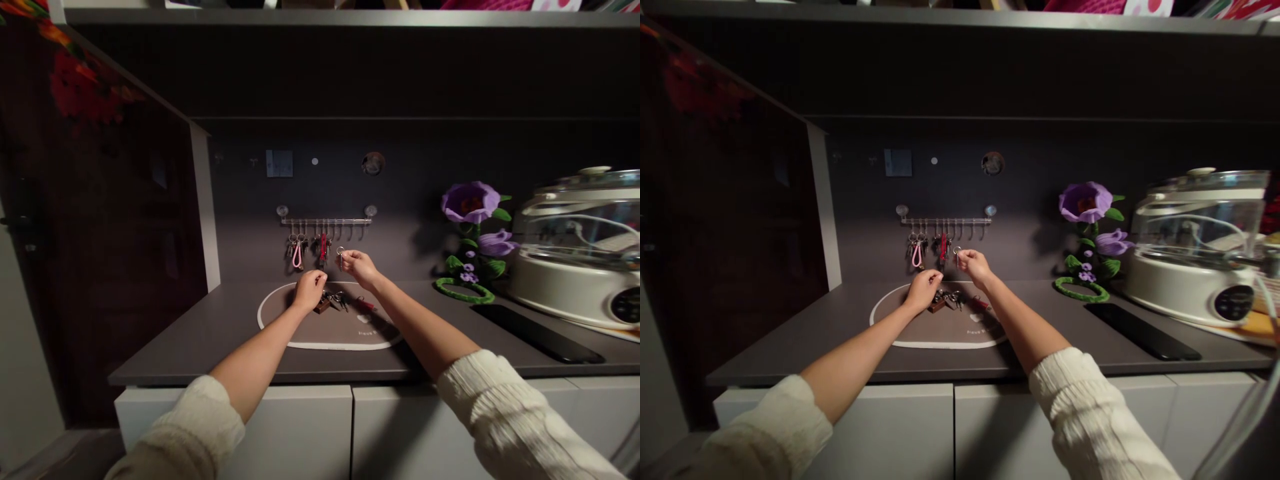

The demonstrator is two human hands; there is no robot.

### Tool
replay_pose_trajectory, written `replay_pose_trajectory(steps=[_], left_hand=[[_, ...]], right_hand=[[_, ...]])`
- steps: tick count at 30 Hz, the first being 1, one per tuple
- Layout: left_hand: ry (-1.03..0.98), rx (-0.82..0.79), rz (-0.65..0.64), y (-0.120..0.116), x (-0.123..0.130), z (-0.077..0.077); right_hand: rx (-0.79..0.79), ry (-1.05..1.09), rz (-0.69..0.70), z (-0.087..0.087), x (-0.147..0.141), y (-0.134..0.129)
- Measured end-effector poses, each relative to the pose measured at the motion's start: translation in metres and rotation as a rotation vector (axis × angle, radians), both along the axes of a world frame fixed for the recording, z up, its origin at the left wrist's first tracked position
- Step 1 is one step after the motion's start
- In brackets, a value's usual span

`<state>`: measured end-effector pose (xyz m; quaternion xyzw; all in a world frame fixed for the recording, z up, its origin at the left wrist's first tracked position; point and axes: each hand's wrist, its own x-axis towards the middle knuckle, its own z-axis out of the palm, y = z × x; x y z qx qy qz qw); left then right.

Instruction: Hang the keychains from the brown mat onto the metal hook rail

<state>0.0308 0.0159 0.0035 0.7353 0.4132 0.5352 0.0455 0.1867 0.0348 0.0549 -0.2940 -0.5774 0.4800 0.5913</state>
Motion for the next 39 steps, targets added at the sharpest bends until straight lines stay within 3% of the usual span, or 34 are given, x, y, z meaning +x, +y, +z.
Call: replay_pose_trajectory(steps=[8,14,23,39], left_hand=[[0.081,0.034,0.100,0.007,-0.011,-0.004],[0.104,0.025,0.139,0.009,-0.015,-0.005],[0.109,0.009,0.130,0.010,-0.015,-0.005],[0.113,0.013,0.142,0.013,-0.016,-0.006]], right_hand=[[-0.108,0.086,-0.117,0.041,-0.016,0.019],[-0.194,0.157,-0.212,0.056,-0.025,0.031],[-0.250,0.169,-0.245,0.056,-0.031,0.046],[-0.257,0.171,-0.243,0.041,-0.028,0.047]])
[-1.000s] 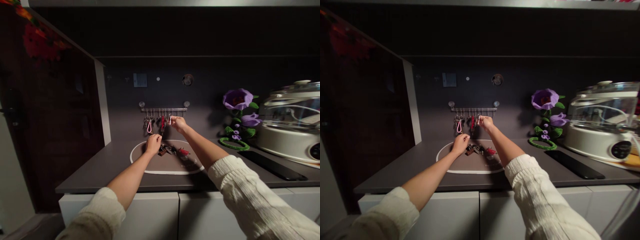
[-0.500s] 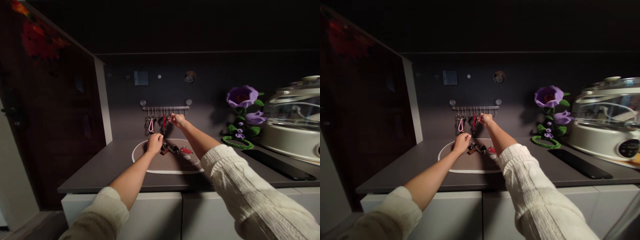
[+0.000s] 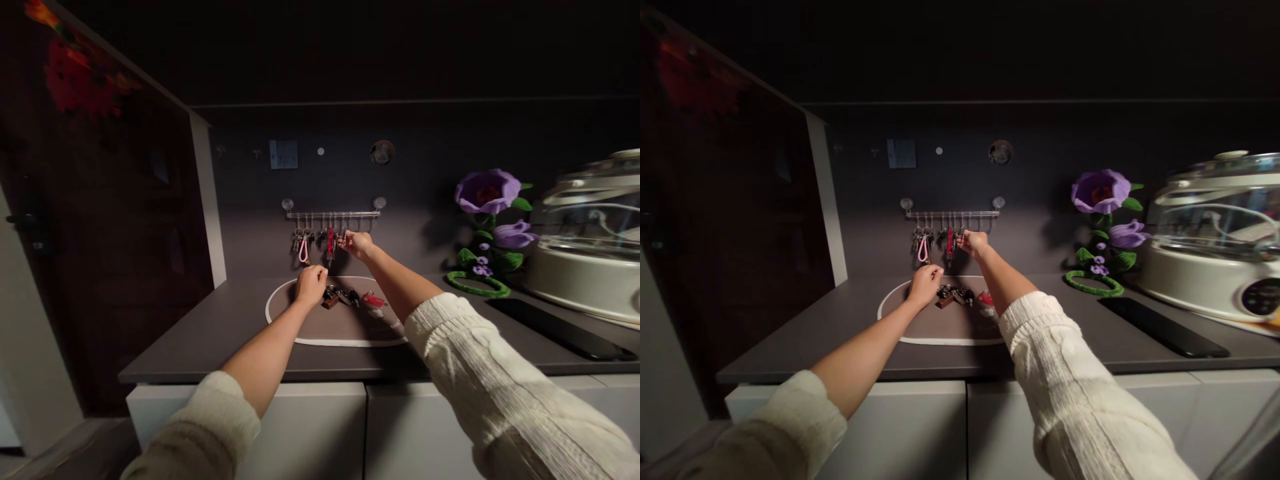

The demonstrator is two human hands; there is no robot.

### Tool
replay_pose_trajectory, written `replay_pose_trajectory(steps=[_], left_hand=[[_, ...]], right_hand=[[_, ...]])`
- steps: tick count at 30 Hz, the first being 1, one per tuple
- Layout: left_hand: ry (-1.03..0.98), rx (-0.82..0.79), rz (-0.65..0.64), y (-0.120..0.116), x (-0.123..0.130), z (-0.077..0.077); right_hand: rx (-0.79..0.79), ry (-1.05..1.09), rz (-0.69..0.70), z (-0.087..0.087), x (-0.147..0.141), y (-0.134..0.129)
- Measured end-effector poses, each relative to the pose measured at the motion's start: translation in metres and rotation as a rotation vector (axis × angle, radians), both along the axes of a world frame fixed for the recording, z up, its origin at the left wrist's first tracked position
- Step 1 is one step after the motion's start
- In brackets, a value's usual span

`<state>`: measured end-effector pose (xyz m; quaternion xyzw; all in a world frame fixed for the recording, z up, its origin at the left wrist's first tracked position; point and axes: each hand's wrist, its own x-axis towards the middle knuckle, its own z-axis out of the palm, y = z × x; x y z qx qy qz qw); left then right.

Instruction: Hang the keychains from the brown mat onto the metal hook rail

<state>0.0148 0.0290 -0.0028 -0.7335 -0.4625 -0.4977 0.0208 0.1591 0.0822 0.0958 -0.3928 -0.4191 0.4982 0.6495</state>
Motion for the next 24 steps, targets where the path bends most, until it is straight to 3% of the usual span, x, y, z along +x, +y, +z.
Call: replay_pose_trajectory(steps=[11,24], left_hand=[[-0.042,-0.016,-0.051,-0.005,-0.002,0.001],[0.002,-0.099,-0.104,-0.014,-0.006,0.003]], right_hand=[[0.008,-0.014,0.028,-0.006,0.002,-0.005],[-0.022,0.025,0.069,-0.037,0.018,-0.034]])
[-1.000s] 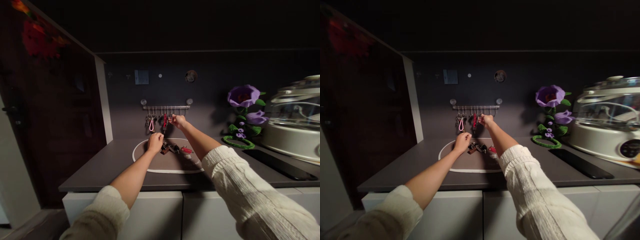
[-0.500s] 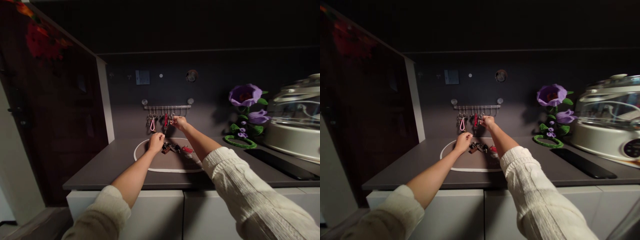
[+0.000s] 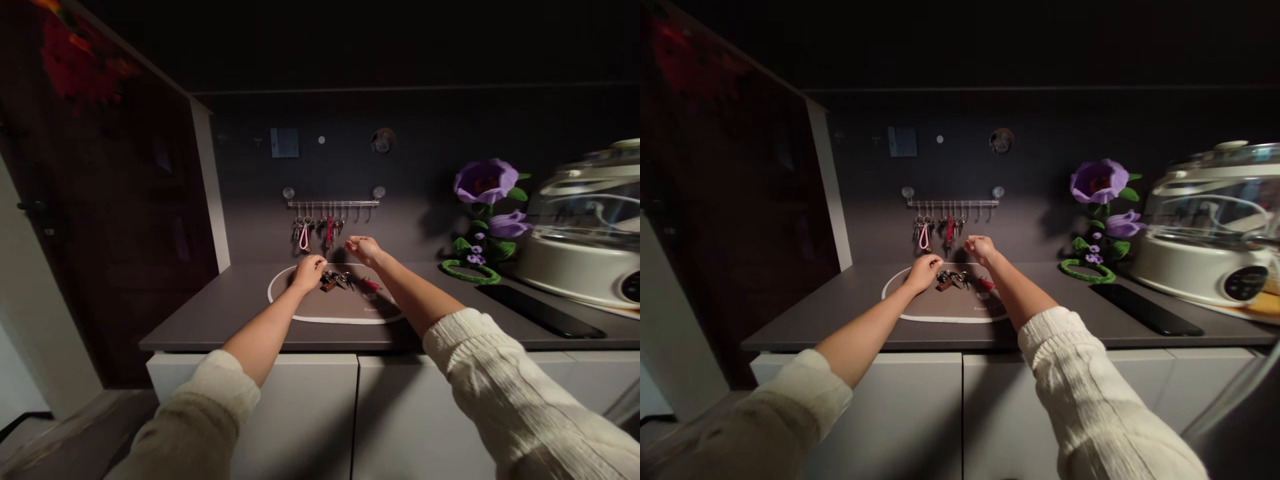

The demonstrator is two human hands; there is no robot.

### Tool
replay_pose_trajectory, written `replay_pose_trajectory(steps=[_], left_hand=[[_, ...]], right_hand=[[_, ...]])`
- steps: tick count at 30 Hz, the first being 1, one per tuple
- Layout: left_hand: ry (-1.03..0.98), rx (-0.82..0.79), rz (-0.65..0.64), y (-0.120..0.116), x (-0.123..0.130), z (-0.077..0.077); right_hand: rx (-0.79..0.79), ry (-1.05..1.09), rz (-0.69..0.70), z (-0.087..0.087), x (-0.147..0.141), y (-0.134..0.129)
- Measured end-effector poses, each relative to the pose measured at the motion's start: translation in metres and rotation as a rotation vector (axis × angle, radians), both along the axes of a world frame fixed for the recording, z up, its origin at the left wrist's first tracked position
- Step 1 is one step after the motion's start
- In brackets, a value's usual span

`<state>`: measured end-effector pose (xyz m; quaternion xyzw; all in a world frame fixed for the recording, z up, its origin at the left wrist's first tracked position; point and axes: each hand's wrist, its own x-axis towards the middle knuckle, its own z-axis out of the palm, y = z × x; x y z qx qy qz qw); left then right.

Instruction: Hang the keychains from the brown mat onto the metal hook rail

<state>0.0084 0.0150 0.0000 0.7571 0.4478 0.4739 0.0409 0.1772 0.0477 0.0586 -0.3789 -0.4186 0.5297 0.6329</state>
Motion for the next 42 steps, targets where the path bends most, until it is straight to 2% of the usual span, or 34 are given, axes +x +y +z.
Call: replay_pose_trajectory(steps=[8,11,14,18,21,27,34,42], left_hand=[[0.113,0.004,0.031,0.004,-0.004,-0.001],[0.166,-0.002,0.049,0.003,-0.004,0.000],[0.222,-0.018,0.053,0.004,-0.004,0.000],[0.300,-0.034,0.051,0.008,-0.003,-0.002],[0.352,-0.037,0.058,0.012,-0.004,-0.003],[0.400,-0.044,0.058,0.017,-0.005,-0.005],[0.419,-0.020,0.050,0.012,-0.004,-0.001],[0.299,-0.019,0.023,0.008,0.000,0.001]], right_hand=[[0.060,-0.113,0.115,-0.021,0.000,-0.031],[0.100,-0.237,0.079,-0.030,-0.003,-0.039],[0.162,-0.511,-0.011,-0.037,-0.003,-0.042],[0.344,-1.026,-0.145,-0.042,0.000,-0.040],[0.436,-1.242,-0.182,-0.043,0.002,-0.037],[0.449,-1.349,-0.193,-0.044,0.000,-0.036],[0.460,-1.370,-0.199,-0.045,-0.002,-0.035],[0.438,-1.384,-0.199,-0.043,-0.002,-0.038]])
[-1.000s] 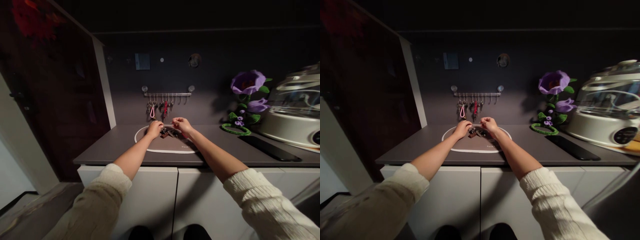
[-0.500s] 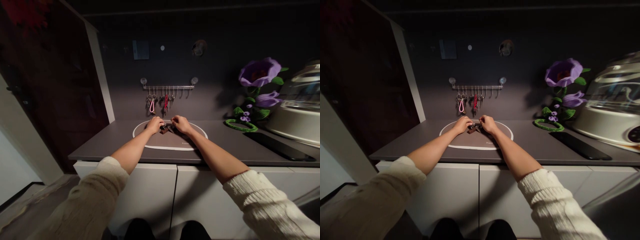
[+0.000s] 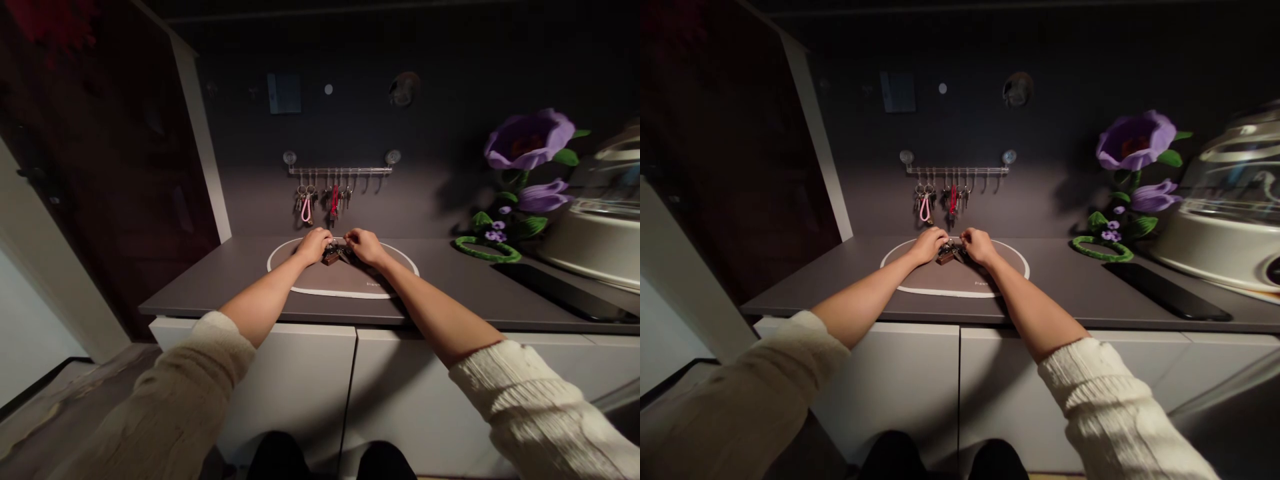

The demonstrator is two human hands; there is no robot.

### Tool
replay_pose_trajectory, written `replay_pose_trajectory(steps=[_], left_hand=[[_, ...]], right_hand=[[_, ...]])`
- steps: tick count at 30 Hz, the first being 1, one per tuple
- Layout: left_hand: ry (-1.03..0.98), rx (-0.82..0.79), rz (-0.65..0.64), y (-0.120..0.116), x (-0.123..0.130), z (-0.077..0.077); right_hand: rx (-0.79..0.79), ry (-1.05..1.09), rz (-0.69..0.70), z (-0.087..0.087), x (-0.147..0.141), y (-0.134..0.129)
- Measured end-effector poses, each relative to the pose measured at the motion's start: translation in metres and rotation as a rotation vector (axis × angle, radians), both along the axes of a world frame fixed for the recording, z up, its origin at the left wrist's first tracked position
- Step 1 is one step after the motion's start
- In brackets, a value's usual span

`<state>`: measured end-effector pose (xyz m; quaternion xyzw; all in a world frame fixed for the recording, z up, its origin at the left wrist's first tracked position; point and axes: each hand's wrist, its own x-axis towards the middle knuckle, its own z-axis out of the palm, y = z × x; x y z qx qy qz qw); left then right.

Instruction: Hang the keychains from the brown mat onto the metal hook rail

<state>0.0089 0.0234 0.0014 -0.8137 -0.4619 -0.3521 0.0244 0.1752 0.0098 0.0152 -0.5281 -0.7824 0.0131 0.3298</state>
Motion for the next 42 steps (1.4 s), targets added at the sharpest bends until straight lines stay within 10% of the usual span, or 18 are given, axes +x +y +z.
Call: replay_pose_trajectory(steps=[22,42], left_hand=[[-0.952,-0.462,-0.247,-0.007,0.008,0.012],[-1.053,-0.479,-0.407,-0.010,0.009,0.017]], right_hand=[[0.048,0.113,0.065,0.001,-0.003,-0.002],[0.099,0.395,0.327,0.007,-0.012,-0.009]])
